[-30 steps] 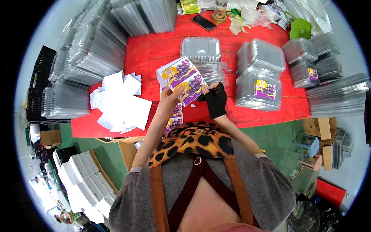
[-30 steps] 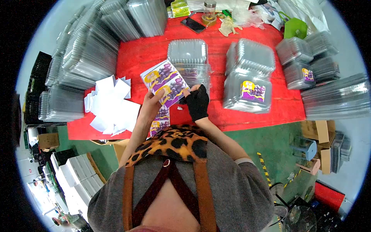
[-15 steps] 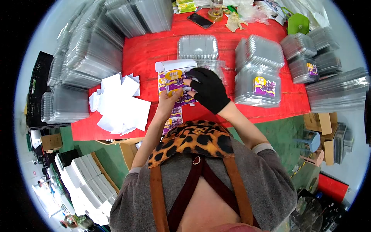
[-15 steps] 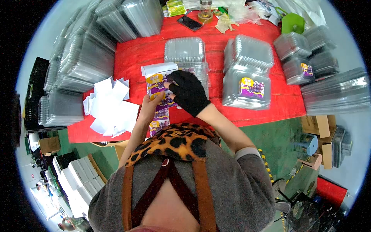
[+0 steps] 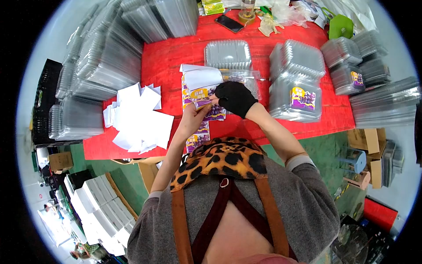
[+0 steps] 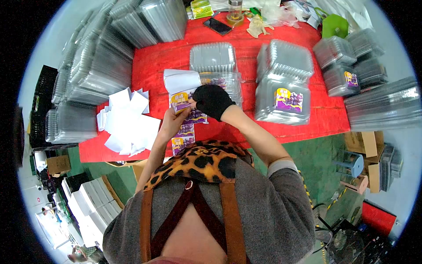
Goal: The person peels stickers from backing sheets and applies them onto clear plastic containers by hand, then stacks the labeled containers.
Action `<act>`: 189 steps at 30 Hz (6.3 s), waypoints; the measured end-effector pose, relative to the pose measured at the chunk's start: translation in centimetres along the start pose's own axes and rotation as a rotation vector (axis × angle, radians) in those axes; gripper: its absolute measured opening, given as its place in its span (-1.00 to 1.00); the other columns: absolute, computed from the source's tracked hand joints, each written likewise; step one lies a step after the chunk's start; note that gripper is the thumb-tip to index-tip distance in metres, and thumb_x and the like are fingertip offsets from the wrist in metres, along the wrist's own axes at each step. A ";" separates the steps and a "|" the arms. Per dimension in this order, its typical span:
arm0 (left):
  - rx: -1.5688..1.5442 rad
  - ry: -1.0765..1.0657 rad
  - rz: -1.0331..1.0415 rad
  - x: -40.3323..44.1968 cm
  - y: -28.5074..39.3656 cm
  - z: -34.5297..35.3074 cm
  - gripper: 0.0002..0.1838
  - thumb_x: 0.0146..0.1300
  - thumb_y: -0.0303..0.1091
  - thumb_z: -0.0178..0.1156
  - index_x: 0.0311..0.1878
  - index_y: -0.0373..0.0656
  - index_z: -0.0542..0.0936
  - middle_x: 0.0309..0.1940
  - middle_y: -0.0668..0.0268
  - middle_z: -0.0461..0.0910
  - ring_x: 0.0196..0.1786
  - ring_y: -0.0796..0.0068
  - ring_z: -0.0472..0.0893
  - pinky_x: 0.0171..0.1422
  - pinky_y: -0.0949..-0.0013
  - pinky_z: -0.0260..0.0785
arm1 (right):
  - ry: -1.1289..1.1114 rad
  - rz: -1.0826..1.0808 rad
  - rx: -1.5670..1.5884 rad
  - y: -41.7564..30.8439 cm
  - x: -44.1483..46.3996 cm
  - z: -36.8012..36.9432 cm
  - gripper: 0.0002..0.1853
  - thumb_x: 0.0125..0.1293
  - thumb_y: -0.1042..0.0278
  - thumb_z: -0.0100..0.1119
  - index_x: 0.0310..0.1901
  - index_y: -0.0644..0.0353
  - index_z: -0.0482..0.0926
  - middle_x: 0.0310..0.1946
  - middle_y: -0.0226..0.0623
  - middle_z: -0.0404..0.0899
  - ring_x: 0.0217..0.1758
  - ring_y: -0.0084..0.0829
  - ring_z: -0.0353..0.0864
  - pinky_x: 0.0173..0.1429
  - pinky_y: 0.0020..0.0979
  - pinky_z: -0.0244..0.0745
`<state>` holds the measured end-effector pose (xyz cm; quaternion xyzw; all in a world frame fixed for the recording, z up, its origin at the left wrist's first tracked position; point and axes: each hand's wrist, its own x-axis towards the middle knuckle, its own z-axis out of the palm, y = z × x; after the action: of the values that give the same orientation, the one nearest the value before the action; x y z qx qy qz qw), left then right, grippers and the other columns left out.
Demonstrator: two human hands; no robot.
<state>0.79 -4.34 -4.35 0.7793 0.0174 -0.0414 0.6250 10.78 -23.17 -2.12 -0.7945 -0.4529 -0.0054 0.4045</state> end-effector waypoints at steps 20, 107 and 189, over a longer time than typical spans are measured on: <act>-1.604 -0.096 -0.416 2.5 2.1 -2.8 -0.49 0.56 -0.20 -0.22 0.45 -0.24 0.22 0.41 -0.35 0.11 0.06 0.22 0.60 -0.22 0.43 0.60 | 0.015 -0.021 0.281 -0.9 -9.1 -5.4 -0.80 0.19 0.43 0.36 -0.12 0.17 0.71 -0.20 -0.17 0.72 -0.15 -0.21 0.73 -0.07 -0.31 0.62; -1.573 -0.125 -0.465 1.3 0.5 -2.1 -0.51 0.56 -0.18 -0.19 0.41 -0.26 0.25 0.29 -0.07 0.39 0.27 0.16 0.50 -0.19 0.45 0.56 | 0.431 0.887 0.169 4.9 -13.7 4.7 -0.26 0.31 -0.10 0.23 0.28 0.40 0.36 0.21 0.17 0.45 0.29 0.02 0.45 0.38 -0.17 0.32; -0.919 0.276 -0.332 2.7 3.5 -4.0 -0.68 0.48 -0.28 0.02 0.14 -0.30 0.50 0.05 0.07 0.62 0.10 0.14 0.64 0.25 -0.04 0.52 | 0.241 0.598 1.742 9.7 -10.8 2.2 -0.78 0.38 0.43 0.08 -0.02 0.36 0.51 -0.23 -0.21 0.59 -0.15 -0.32 0.61 0.05 -0.33 0.55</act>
<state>3.92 -1.28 -0.27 0.4089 0.2398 -0.0247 0.8801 10.67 -32.02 -13.84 -0.2885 -0.0283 0.3588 0.8873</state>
